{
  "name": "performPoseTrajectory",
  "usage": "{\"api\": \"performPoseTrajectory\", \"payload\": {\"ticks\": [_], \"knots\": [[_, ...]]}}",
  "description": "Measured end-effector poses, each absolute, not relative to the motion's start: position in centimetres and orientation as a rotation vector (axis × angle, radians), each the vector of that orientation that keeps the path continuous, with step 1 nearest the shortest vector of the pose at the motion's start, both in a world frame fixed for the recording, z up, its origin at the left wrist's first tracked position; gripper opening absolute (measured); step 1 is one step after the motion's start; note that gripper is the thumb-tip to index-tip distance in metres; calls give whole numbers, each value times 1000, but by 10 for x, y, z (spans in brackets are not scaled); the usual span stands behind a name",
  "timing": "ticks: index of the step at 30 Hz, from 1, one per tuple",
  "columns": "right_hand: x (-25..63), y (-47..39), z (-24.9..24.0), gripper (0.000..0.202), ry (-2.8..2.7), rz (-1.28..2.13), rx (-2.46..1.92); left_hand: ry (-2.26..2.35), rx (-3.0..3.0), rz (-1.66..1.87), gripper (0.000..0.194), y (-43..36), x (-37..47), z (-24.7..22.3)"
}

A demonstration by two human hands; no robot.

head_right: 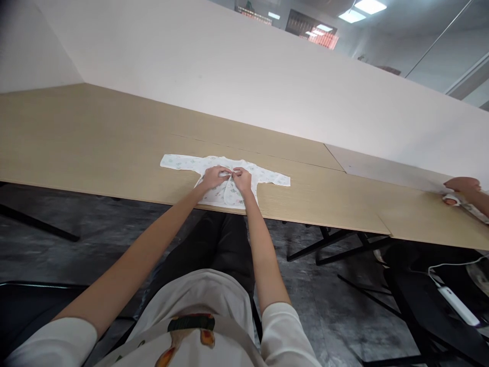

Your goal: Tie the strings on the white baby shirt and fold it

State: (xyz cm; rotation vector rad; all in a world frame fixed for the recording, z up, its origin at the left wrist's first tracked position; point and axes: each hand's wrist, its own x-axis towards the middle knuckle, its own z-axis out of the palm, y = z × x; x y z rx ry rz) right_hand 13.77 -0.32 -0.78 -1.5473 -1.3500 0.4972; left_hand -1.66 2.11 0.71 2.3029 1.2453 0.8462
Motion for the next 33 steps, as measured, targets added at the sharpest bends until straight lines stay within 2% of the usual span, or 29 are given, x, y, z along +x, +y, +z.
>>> {"api": "performPoseTrajectory", "payload": {"ticks": [6,14,19,24,33], "knots": [[139,0,-11,24,-1383,491,-1539,1268,2315,835,27,20,-17,7],[140,-2,-4,35,-1245,450,-1611,1325,2196,907,31,22,-18,8],[136,-17,9,29,-1335,432,-1660,1294,2452,723,39,12,-31,13],[123,-44,10,20,-1481,482,-1692,1162,2534,687,31,-1,-34,8],[117,-63,8,29,-1582,463,-1622,1112,2454,775,23,0,-34,-2]]}}
